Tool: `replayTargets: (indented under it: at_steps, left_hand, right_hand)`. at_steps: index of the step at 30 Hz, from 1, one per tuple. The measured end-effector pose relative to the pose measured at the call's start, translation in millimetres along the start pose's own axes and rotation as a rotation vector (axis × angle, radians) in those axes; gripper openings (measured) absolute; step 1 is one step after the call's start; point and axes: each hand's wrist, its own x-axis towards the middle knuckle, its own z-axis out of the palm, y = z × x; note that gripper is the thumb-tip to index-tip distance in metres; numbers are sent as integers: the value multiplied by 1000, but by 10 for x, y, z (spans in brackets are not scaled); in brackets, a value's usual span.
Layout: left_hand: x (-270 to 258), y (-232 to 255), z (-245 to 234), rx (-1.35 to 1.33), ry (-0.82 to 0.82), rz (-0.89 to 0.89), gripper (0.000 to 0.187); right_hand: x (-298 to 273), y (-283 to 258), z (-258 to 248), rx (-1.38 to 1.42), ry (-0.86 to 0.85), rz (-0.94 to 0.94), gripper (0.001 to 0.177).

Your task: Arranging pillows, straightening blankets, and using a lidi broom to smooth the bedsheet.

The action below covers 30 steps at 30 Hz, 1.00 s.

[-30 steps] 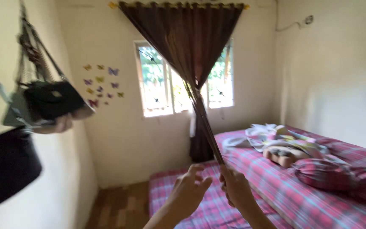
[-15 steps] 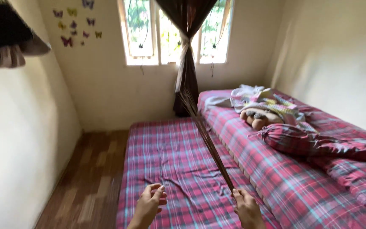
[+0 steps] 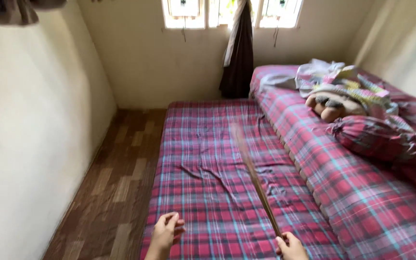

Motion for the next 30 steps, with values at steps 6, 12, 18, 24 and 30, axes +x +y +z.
replayTargets:
  at_steps: [6, 12, 18, 24, 30]
  left_hand:
    - [395, 51, 5, -109, 11, 15, 37]
    - [301, 350, -20, 0, 21, -94, 36]
    - [811, 12, -215, -7, -6, -99, 37]
    - [1070, -67, -334, 50, 49, -186, 38]
    - [1211, -583, -597, -58, 62, -171, 36]
  right_hand:
    - [718, 1175, 337, -133, 21, -130, 37]
    - [224, 346, 335, -109, 12, 203, 54]
    - [482, -248, 564, 141, 65, 353, 57]
    - [854, -602, 1118, 354, 112, 474, 58]
    - [-190, -2259, 1926, 176, -729, 372, 55]
